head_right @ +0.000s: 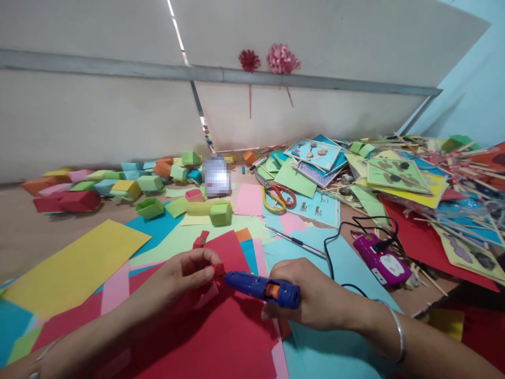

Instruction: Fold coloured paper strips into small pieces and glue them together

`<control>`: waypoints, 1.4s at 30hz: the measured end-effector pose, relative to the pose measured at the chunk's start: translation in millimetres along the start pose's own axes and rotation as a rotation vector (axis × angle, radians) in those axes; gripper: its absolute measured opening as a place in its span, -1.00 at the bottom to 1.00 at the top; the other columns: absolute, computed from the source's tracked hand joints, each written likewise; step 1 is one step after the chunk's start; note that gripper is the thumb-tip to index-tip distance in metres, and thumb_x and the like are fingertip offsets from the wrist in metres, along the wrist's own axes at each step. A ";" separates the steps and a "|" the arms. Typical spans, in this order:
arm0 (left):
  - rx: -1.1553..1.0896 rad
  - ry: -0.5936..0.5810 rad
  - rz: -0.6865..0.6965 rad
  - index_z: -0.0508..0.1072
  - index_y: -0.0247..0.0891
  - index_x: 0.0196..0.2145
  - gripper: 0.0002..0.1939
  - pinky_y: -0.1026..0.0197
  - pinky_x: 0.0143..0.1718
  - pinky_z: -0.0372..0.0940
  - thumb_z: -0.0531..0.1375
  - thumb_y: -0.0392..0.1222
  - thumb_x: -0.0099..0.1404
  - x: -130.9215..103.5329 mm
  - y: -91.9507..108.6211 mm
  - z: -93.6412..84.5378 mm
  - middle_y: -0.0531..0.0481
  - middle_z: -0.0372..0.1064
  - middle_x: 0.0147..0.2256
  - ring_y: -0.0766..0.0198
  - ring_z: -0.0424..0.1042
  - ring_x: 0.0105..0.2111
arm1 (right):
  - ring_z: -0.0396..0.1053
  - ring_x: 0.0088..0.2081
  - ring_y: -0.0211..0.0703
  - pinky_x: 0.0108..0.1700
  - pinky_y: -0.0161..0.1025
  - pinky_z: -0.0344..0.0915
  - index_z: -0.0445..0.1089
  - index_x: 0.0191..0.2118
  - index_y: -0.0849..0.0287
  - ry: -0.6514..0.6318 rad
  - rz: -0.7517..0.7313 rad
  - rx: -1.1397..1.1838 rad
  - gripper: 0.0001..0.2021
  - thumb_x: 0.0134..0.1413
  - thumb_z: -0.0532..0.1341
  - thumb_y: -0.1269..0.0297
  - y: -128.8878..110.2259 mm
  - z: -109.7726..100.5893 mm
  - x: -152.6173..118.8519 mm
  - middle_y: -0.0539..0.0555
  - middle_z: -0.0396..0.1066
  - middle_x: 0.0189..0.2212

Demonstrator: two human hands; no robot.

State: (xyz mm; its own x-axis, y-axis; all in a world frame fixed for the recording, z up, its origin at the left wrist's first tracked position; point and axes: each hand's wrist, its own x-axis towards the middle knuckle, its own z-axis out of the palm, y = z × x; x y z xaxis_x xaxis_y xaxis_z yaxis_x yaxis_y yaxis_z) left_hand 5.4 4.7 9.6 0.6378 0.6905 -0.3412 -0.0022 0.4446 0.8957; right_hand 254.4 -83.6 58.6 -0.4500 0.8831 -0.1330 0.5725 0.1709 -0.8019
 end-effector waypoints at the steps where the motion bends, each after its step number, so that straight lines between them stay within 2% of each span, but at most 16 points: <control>1: -0.008 -0.006 -0.003 0.44 -0.23 -0.38 -0.66 0.35 -0.60 0.06 0.40 0.05 0.10 0.2 -0.8 -0.7 0.16 0.29 -0.54 0.45 0.23 -0.64 | 0.25 -0.48 -0.26 -0.39 -0.29 0.15 0.35 -0.49 0.20 -0.001 0.000 -0.013 -0.56 0.20 0.17 -0.09 -0.4 -2.7 -2.9 0.03 0.34 -0.52; 3: -0.031 -0.005 -0.017 0.42 -0.22 -0.37 -0.67 0.34 -0.58 0.09 0.40 0.04 0.12 0.2 -1.9 -1.9 0.17 0.29 -0.54 0.43 0.26 -0.64 | 0.24 -0.50 -0.25 -0.42 -0.29 0.15 0.37 -0.47 0.19 0.082 0.044 -0.044 -0.58 0.19 0.18 -0.08 1.4 -11.7 -8.5 0.02 0.35 -0.54; 5: -0.031 0.010 -0.018 0.42 -0.21 -0.34 -0.69 0.32 -0.57 0.12 0.40 0.01 0.12 -1.0 -2.3 -1.9 0.17 0.29 -0.53 0.42 0.29 -0.63 | 0.22 -0.52 -0.23 -0.45 -0.28 0.12 0.36 -0.45 0.17 0.306 0.134 -0.145 -0.61 0.18 0.19 -0.08 10.5 -25.4 -11.1 0.00 0.33 -0.57; 7: -0.028 0.040 -0.010 0.40 -0.19 -0.32 -0.70 0.31 -0.57 0.14 0.41 -0.03 0.12 -3.7 -2.0 -0.1 0.17 0.29 -0.52 0.39 0.32 -0.62 | 0.21 -0.50 -0.18 -0.44 -0.26 0.10 0.31 -0.44 0.14 0.590 0.223 -0.381 -0.63 0.15 0.22 -0.07 29.6 -42.3 -10.0 0.01 0.31 -0.55; 8: -0.027 0.054 -0.009 0.40 -0.18 -0.32 -0.70 0.31 -0.57 0.15 0.41 -0.04 0.12 -5.6 -1.8 1.5 0.17 0.29 -0.52 0.38 0.32 -0.61 | 0.24 -0.46 -0.14 -0.41 -0.25 0.11 0.30 -0.43 0.14 0.670 0.280 -0.526 -0.66 0.13 0.24 -0.04 42.5 -51.0 -8.5 0.03 0.32 -0.52; 10: -0.025 0.071 -0.012 0.38 -0.18 -0.34 -0.69 0.31 -0.58 0.17 0.41 -0.05 0.11 -9.6 -1.7 5.5 0.16 0.30 -0.52 0.36 0.34 -0.60 | 0.32 -0.35 -0.04 -0.34 -0.22 0.17 0.33 -0.34 0.17 0.723 0.415 -0.739 -0.73 0.08 0.29 0.06 70.9 -65.9 -5.1 0.12 0.36 -0.40; 12: -0.017 0.077 -0.007 0.37 -0.19 -0.37 -0.69 0.30 -0.57 0.19 0.41 -0.04 0.09 -12.0 -2.0 8.5 0.15 0.31 -0.54 0.35 0.34 -0.61 | 0.35 -0.24 0.06 -0.24 -0.16 0.25 0.36 -0.20 0.24 0.688 0.468 -0.891 -0.71 0.06 0.30 0.13 94.8 -75.1 -2.2 0.20 0.37 -0.28; 14: -0.010 0.104 0.013 0.38 -0.20 -0.38 -0.70 0.31 -0.57 0.20 0.41 -0.04 0.09 -11.4 -1.9 8.9 0.15 0.32 -0.56 0.36 0.34 -0.62 | 0.34 -0.13 0.14 -0.13 -0.08 0.28 0.37 -0.14 0.28 0.656 0.444 -0.933 -0.68 0.00 0.32 0.24 105.6 -78.0 -0.2 0.27 0.35 -0.19; 16: -0.020 0.169 0.044 0.39 -0.21 -0.39 -0.69 0.31 -0.58 0.21 0.43 -0.07 0.06 -8.3 -0.7 6.5 0.14 0.34 -0.56 0.36 0.34 -0.62 | 0.32 -0.06 0.21 -0.05 -0.01 0.27 0.39 -0.12 0.29 0.625 0.381 -0.948 -0.70 -0.01 0.31 0.32 99.3 -75.7 2.4 0.34 0.32 -0.09; 19: -0.070 0.284 0.103 0.41 -0.23 -0.40 -0.69 0.28 -0.54 0.29 0.45 -0.12 0.01 -3.6 3.1 2.8 0.10 0.40 -0.48 0.34 0.38 -0.60 | 0.33 -0.02 0.17 0.00 0.01 0.28 0.40 -0.08 0.26 0.531 0.181 -0.878 -0.76 0.14 0.22 0.33 63.7 -64.8 16.1 0.33 0.31 -0.03; 22: -0.134 0.352 0.151 0.42 -0.22 -0.38 -0.71 0.20 -0.45 0.39 0.44 -0.16 0.02 -1.9 6.8 3.3 0.10 0.43 -0.44 0.32 0.42 -0.56 | 0.36 -0.04 0.03 0.00 -0.09 0.29 0.39 -0.03 0.22 0.359 -0.022 -0.658 -0.76 0.21 0.21 0.30 22.9 -47.4 52.5 0.23 0.36 -0.06; 24: -0.176 0.371 0.163 0.42 -0.22 -0.38 -0.71 0.17 -0.43 0.41 0.45 -0.17 0.01 -1.6 8.3 4.9 0.11 0.44 -0.43 0.33 0.42 -0.57 | 0.37 -0.11 -0.03 -0.04 -0.13 0.29 0.36 0.03 0.24 0.327 -0.034 -0.584 -0.70 0.20 0.23 0.30 7.1 -33.5 87.0 0.22 0.37 -0.08; 28: -0.230 0.408 0.173 0.43 -0.23 -0.38 -0.70 0.27 -0.54 0.34 0.44 -0.19 -0.02 0.1 12.2 5.2 0.11 0.44 -0.44 0.36 0.38 -0.59 | 0.36 -0.18 -0.04 -0.12 -0.16 0.27 0.30 0.10 0.22 0.332 -0.026 -0.530 -0.61 0.19 0.26 0.24 7.7 -5.1 150.5 0.20 0.36 -0.15; 31: -0.250 0.424 0.170 0.43 -0.25 -0.39 -0.72 0.31 -0.58 0.29 0.43 -0.20 -0.02 1.7 16.4 3.2 0.08 0.44 -0.44 0.35 0.38 -0.57 | 0.35 -0.17 0.00 -0.15 -0.16 0.26 0.33 0.06 0.18 0.308 -0.054 -0.492 -0.61 0.12 0.30 0.26 19.5 10.7 174.1 0.19 0.34 -0.16; 37: -0.221 0.419 0.185 0.42 -0.25 -0.39 -0.71 0.29 -0.55 0.31 0.43 -0.17 -0.03 3.2 16.9 2.2 0.08 0.42 -0.45 0.34 0.40 -0.56 | 0.33 -0.10 -0.04 -0.06 -0.14 0.27 0.40 -0.11 0.16 0.354 -0.106 -0.335 -0.68 -0.01 0.18 0.57 33.9 13.1 176.8 0.16 0.36 -0.11; 42: -0.128 0.413 0.246 0.39 -0.21 -0.37 -0.70 0.25 -0.59 0.30 0.39 -0.04 0.06 3.2 14.4 2.4 0.13 0.39 -0.49 0.39 0.33 -0.67 | 0.40 -0.12 -0.13 -0.07 -0.15 0.39 0.37 0.04 0.11 0.397 -0.195 -0.096 -0.56 -0.02 0.26 0.47 41.2 -0.6 154.2 0.13 0.39 -0.02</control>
State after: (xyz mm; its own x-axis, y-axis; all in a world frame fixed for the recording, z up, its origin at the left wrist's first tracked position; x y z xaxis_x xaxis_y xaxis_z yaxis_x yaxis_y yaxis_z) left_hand 9.3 12.0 22.1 0.2485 0.9405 -0.2318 -0.2249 0.2888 0.9306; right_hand 209.0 59.9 5.4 -0.2684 0.9264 0.2641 0.5728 0.3739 -0.7295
